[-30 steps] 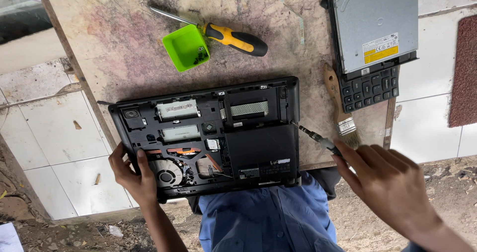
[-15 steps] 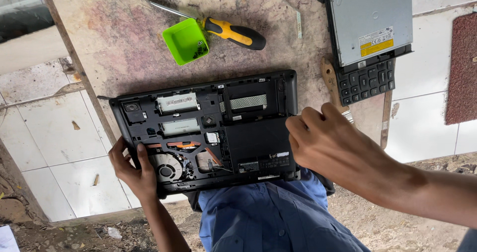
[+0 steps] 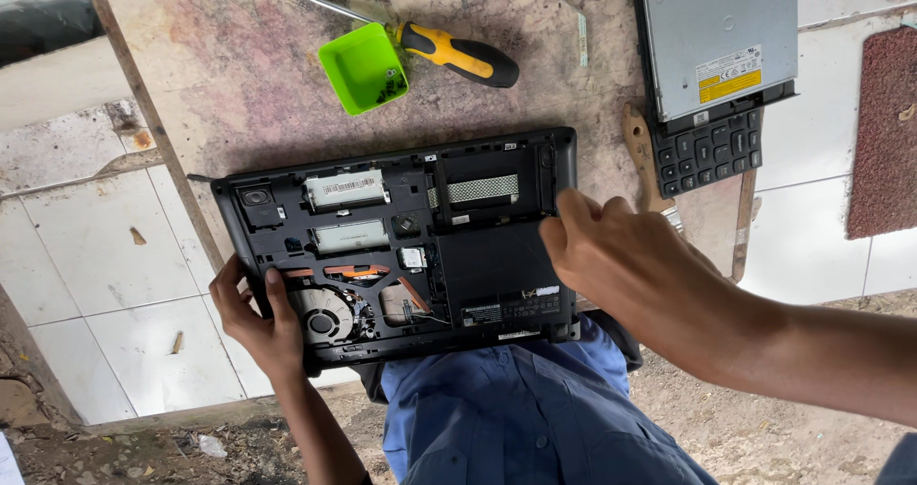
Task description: The person uses a screwdriver to remove screws from a disassembled electronic device, placing them into a green container. They then use a brush to clean the device's interior and handle a separate silver component.
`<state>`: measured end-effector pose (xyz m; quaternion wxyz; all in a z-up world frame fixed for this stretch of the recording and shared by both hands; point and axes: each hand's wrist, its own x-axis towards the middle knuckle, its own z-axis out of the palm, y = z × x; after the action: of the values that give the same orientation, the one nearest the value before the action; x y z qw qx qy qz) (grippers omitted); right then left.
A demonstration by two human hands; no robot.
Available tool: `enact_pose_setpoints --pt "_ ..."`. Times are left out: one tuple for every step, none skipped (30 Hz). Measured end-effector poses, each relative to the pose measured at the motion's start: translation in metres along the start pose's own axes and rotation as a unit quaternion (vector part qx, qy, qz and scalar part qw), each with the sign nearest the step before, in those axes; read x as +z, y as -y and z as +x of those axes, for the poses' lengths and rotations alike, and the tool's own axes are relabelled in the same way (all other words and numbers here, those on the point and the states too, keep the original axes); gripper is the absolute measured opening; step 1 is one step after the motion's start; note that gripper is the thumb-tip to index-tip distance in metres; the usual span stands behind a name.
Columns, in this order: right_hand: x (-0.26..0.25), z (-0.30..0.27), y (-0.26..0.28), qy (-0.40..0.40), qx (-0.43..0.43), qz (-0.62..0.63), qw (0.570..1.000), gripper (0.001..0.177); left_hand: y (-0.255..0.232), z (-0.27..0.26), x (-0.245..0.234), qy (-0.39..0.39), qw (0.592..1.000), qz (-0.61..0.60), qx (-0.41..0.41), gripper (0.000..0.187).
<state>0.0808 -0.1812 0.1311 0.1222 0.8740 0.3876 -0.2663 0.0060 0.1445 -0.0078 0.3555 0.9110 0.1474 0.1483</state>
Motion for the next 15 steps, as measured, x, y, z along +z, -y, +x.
enact_pose_setpoints --pt "0.001 0.001 0.000 0.000 -0.001 -0.002 1.000 0.031 0.000 0.000 0.000 -0.002 1.000 0.000 -0.001 0.042" --pt "0.001 0.002 0.000 0.037 -0.006 0.009 0.999 0.028 0.000 0.001 0.000 -0.002 1.000 0.001 0.000 0.041" --pt "0.002 0.003 0.000 0.075 -0.012 0.021 0.997 0.029 -0.001 0.000 -0.001 -0.001 1.000 0.004 0.000 0.039" --pt "0.005 0.003 0.003 0.075 -0.013 0.020 0.997 0.029 0.000 0.000 0.000 -0.002 1.000 0.004 -0.001 0.039" --pt "0.008 0.003 0.007 0.090 0.005 -0.017 0.996 0.037 0.000 0.001 0.000 -0.003 1.000 0.008 -0.001 0.039" --pt "0.011 0.003 0.011 0.105 0.023 -0.053 0.993 0.044 0.000 0.001 -0.001 -0.004 1.000 0.013 0.000 0.038" --pt "0.012 0.003 0.014 0.104 0.027 -0.053 0.993 0.044 0.000 0.000 -0.001 -0.004 1.000 0.010 0.003 0.038" --pt "0.013 0.002 0.017 0.118 0.034 -0.063 0.990 0.042 0.001 0.000 -0.001 -0.003 1.000 0.009 0.005 0.038" --pt "0.012 0.002 0.019 0.131 0.040 -0.076 0.988 0.040 0.000 -0.001 -0.002 -0.006 1.000 0.006 0.007 0.037" --pt "0.009 0.002 0.017 0.129 0.043 -0.079 0.988 0.040 0.001 0.001 0.000 -0.009 1.000 0.004 0.009 0.037" --pt "0.005 0.002 0.016 0.046 0.052 0.010 0.997 0.030 0.003 0.000 -0.001 -0.007 1.000 0.005 0.010 0.037" --pt "0.002 0.003 0.016 -0.036 0.061 0.098 0.993 0.040 0.004 0.000 -0.001 -0.005 1.000 0.006 0.011 0.037" --pt "0.003 0.005 0.016 -0.037 0.060 0.097 0.993 0.040 0.005 -0.001 -0.002 -0.007 1.000 0.006 0.012 0.037" --pt "0.004 0.006 0.017 0.002 0.042 0.044 0.998 0.030 0.006 -0.001 -0.002 -0.008 1.000 0.005 0.010 0.037" --pt "0.005 0.007 0.016 0.043 0.025 -0.010 0.999 0.023 0.006 -0.001 -0.001 -0.008 1.000 0.002 0.009 0.037"
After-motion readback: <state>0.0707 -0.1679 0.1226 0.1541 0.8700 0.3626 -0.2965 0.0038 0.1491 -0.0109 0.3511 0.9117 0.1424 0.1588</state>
